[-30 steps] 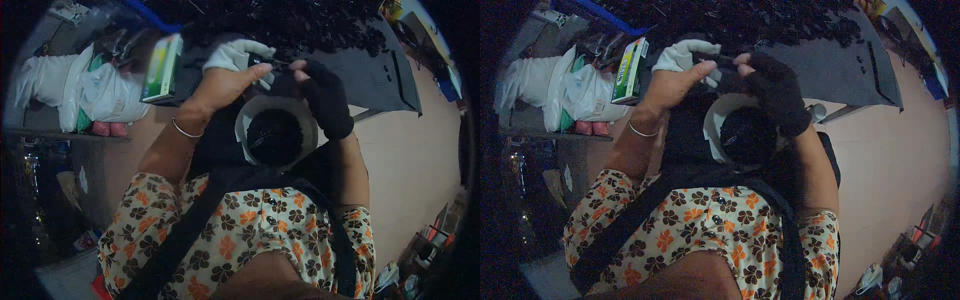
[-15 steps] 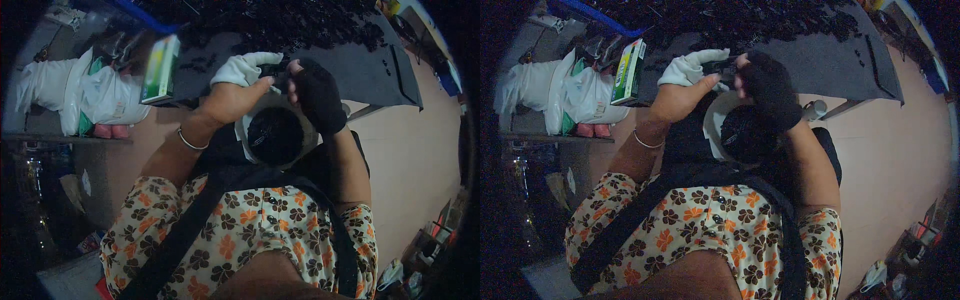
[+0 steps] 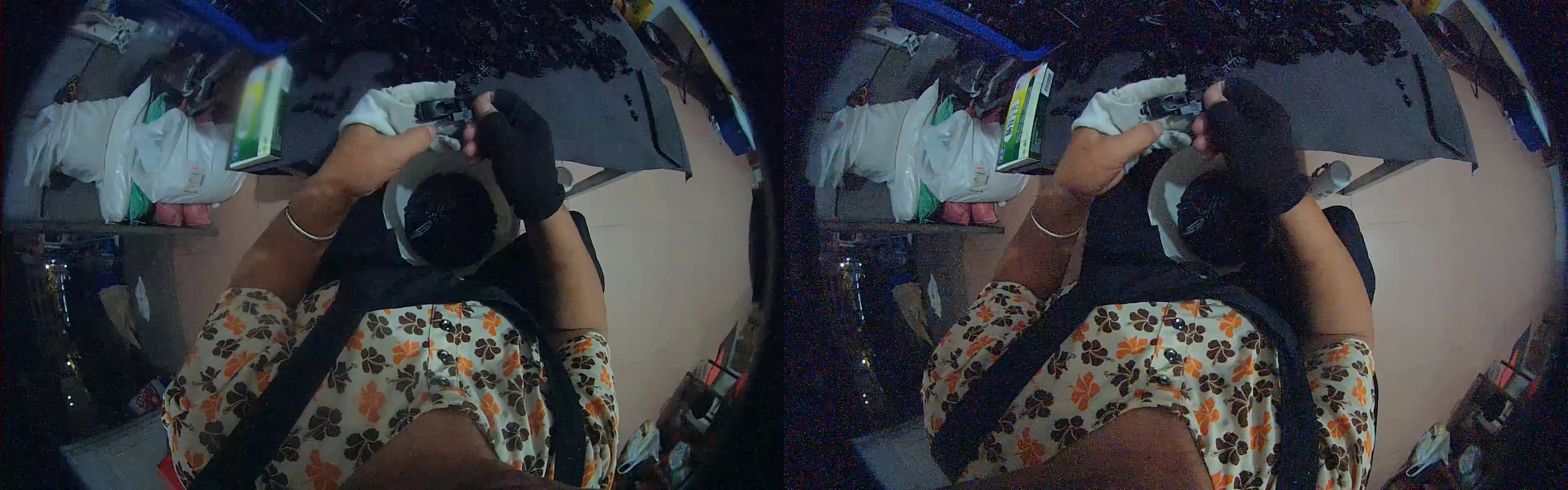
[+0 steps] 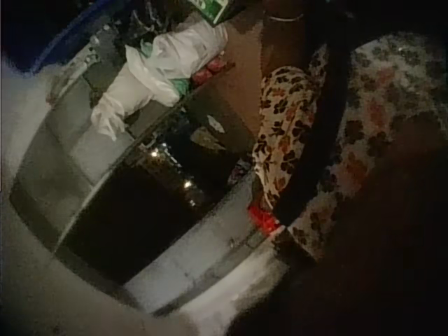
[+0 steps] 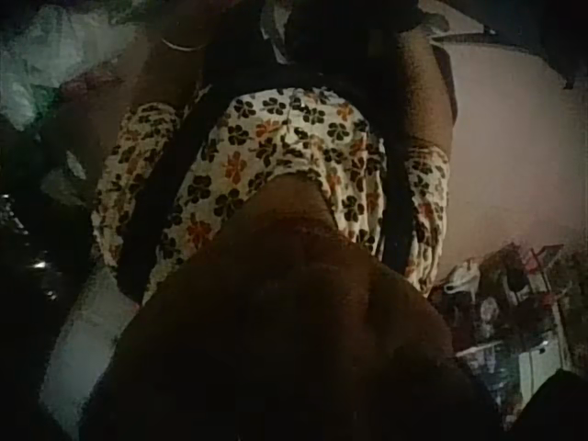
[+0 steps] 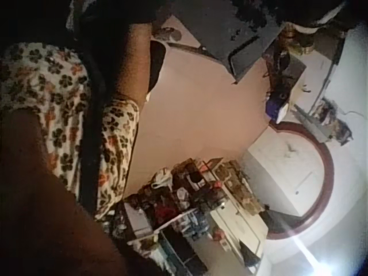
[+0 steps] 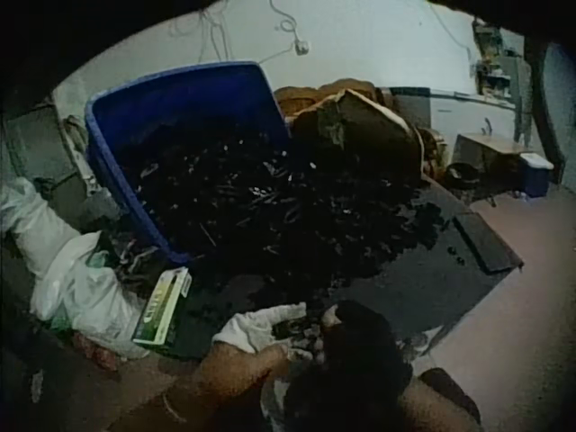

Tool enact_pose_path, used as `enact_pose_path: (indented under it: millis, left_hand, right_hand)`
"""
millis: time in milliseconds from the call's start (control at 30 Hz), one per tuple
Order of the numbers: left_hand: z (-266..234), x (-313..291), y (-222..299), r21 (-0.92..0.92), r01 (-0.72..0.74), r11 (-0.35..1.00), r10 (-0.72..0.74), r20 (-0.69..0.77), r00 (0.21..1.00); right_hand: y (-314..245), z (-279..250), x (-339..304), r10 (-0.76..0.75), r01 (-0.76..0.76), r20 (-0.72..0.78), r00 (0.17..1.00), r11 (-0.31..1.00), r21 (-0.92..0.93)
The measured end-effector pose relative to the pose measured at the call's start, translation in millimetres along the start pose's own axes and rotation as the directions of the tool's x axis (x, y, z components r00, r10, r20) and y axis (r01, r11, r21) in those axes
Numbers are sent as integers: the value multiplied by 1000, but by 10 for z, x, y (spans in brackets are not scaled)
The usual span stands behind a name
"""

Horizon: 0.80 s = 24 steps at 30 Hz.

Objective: Assembling small black plastic parts at a manufacturing workbench.

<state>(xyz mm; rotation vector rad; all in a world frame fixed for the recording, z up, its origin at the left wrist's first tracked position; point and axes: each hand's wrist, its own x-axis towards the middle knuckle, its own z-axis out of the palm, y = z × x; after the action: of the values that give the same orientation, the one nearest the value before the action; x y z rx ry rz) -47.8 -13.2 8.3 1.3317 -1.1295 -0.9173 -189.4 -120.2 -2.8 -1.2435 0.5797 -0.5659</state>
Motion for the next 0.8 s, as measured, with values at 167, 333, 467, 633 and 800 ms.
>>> enact_pose_path:
  millis: [167,333,467,633,800]
  left_hand:
    - [77,-1,7,94,-65,993,71,-64,995]
    - [96,5,-55,94,-32,995,44,-127,991]
    - [94,-31,-35,147,49,988,-28,-140,990]
    - [30,-85,-29,26,70,997,-66,-140,988]
    - [-11,-132,-15,56,72,996,-64,-135,989]
  right_hand:
    - [34,-10,26,-45,46,26,999,999,-23]
    - [142,-4,45,-180,192,75,981,957,-218]
    - [186,2,31,-341,327,64,938,806,-494]
    - [235,18,30,-457,461,140,878,733,-500]
    - [172,-4,-9,-409,452,199,891,750,-483]
